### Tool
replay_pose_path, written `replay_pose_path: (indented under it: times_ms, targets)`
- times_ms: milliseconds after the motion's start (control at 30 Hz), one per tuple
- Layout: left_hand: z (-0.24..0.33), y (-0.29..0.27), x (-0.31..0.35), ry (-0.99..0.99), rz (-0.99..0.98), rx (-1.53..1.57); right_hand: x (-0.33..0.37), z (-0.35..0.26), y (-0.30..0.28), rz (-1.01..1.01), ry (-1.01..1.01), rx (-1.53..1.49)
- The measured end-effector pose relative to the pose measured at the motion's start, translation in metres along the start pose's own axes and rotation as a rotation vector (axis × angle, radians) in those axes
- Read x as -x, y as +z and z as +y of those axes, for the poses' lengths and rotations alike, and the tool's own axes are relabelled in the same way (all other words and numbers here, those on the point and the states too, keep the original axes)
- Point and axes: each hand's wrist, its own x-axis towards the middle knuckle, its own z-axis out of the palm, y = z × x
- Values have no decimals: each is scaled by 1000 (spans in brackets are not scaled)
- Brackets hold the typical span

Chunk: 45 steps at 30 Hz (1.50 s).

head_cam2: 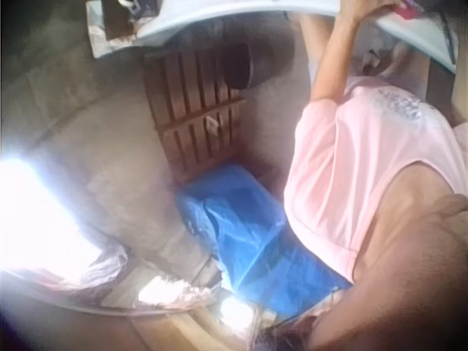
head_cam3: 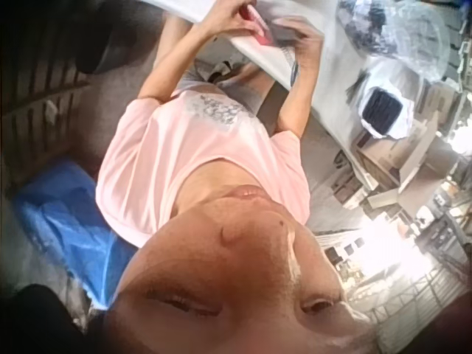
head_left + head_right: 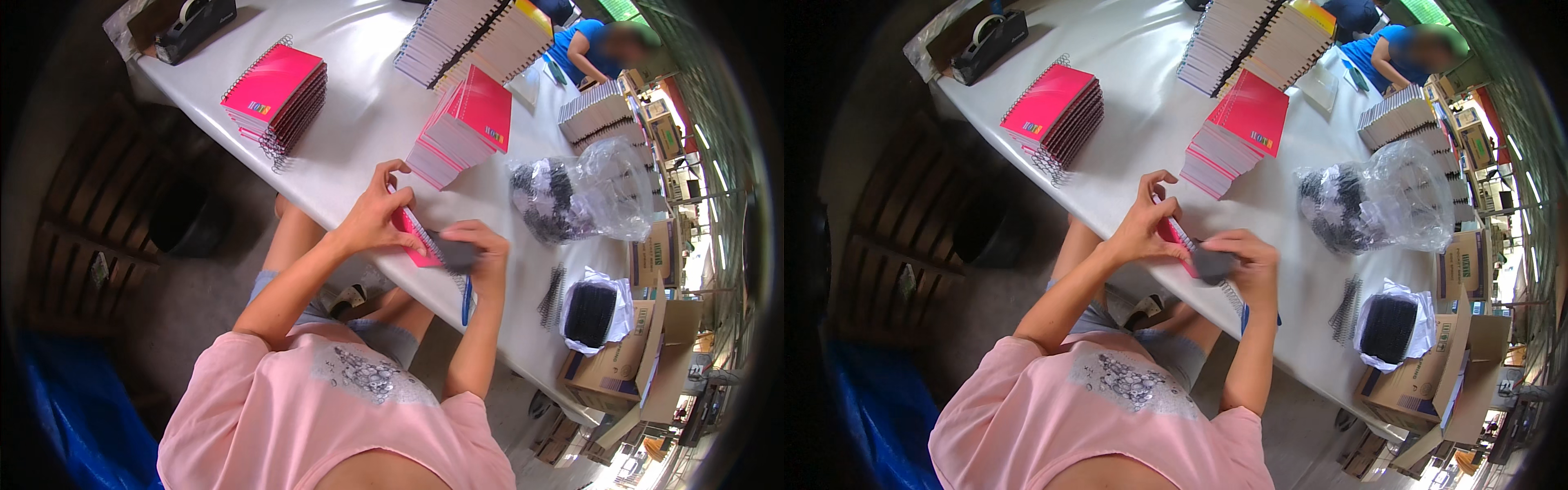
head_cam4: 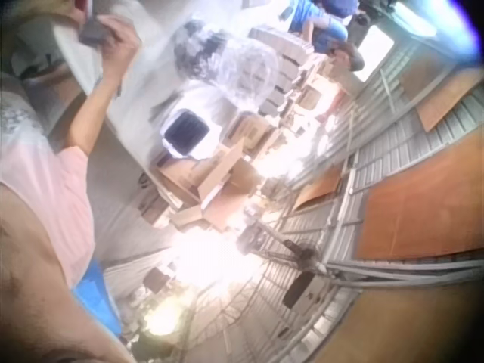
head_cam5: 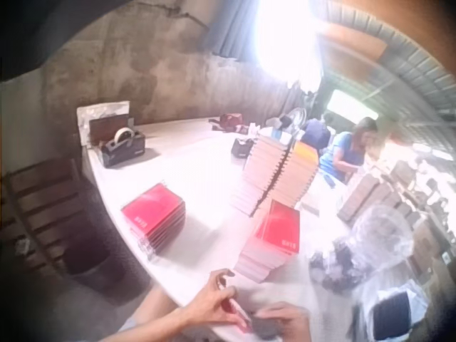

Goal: The person processes small notebooks by trimming or adjusting the spiral wire with pliers and stacking them on a table.

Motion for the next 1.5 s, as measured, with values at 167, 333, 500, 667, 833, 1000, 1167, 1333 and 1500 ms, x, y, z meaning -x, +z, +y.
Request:
replay_pose_path:
  times_ms: [167, 333, 500, 667, 833, 1000, 1167, 1333, 1500]
  targets:
    - [1, -1, -2, 11, 14, 138, -10, 16, 2, 140, 196, 505]
    - [-8, 2, 2, -79, -26, 265, -18, 21, 13, 49, -11, 388]
    - [-13, 2, 3, -130, -41, 324, -22, -11, 28, -78, -145, 251]
    - [-12, 5, -1, -95, -39, 319, -28, 6, 16, 89, 158, 243]
    - [-10, 3, -3, -69, -42, 294, -28, 6, 32, 38, 49, 385]
    - [-13, 1, -1, -86, -61, 350, -13, 27, -16, 324, 7, 804]
    - [-14, 3, 6, -249, 37, 660, 63, 56, -87, 539, 241, 1270]
    - [15, 0, 10, -406, 358, 657, 122, 44, -14, 339, 362, 1177]
    - [40, 1, 8, -234, 364, 320, 118, 46, 11, 527, 336, 991]
